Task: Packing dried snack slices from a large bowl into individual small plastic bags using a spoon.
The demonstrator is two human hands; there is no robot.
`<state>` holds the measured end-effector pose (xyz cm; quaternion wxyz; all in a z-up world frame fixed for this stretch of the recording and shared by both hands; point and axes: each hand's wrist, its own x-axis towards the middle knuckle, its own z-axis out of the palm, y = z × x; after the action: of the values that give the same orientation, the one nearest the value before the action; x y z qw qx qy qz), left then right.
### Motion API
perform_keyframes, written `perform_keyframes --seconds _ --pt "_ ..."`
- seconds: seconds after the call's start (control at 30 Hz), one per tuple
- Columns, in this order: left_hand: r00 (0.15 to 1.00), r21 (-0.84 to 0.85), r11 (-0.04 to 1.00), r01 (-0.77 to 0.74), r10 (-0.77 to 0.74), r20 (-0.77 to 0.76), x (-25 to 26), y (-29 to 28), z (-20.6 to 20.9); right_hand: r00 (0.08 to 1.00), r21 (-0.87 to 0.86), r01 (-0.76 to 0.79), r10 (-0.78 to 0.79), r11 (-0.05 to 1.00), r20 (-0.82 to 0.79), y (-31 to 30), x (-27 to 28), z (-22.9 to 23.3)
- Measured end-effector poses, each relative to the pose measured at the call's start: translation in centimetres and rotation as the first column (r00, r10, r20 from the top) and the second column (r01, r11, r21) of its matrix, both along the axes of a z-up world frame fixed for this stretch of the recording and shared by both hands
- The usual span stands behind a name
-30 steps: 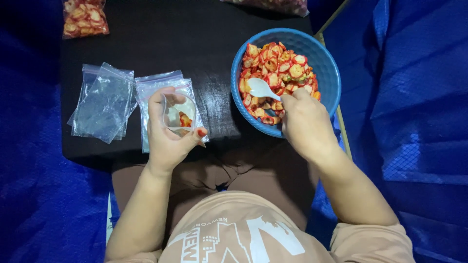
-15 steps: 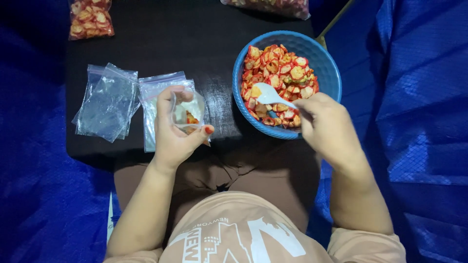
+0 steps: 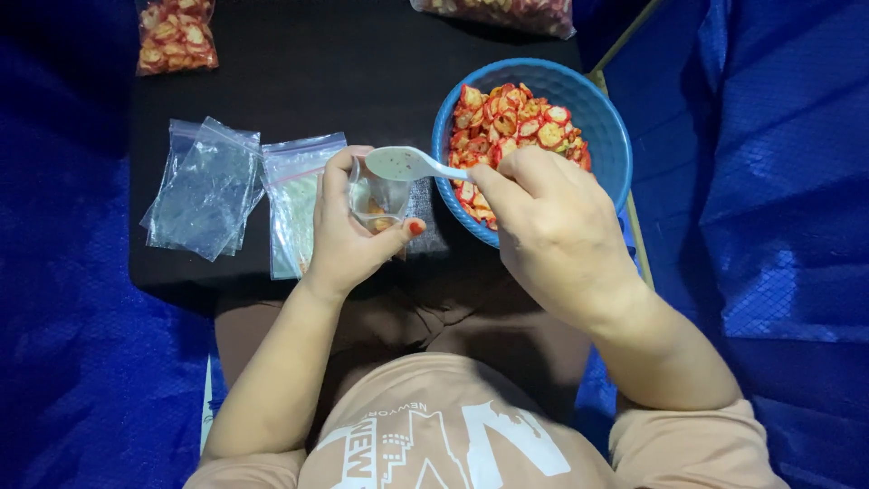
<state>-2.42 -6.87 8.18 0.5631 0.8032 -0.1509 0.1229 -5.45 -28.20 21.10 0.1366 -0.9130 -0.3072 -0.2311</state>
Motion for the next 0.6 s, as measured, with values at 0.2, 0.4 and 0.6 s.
perform_keyframes --seconds 0.2,0.4,0.6 --pt "0.998 0.017 0.999 0.027 -0.026 -0.062 0.3 -0.8 0.2 0.997 -0.241 -0.077 0.082 0.968 0.011 0.6 2.2 1.1" --pt "0.995 0.052 0.996 0.065 -0.061 -0.077 1.0 -1.6 0.5 0.978 -0.339 -0.197 0.159 0.92 -0.137 2.9 5.4 -0.8" --pt "0.998 0.088 0.995 0.052 -0.048 -0.04 1.0 -1.2 0.2 0.965 -0.178 -0.255 0.237 0.95 -0.115 2.7 4.9 -0.6"
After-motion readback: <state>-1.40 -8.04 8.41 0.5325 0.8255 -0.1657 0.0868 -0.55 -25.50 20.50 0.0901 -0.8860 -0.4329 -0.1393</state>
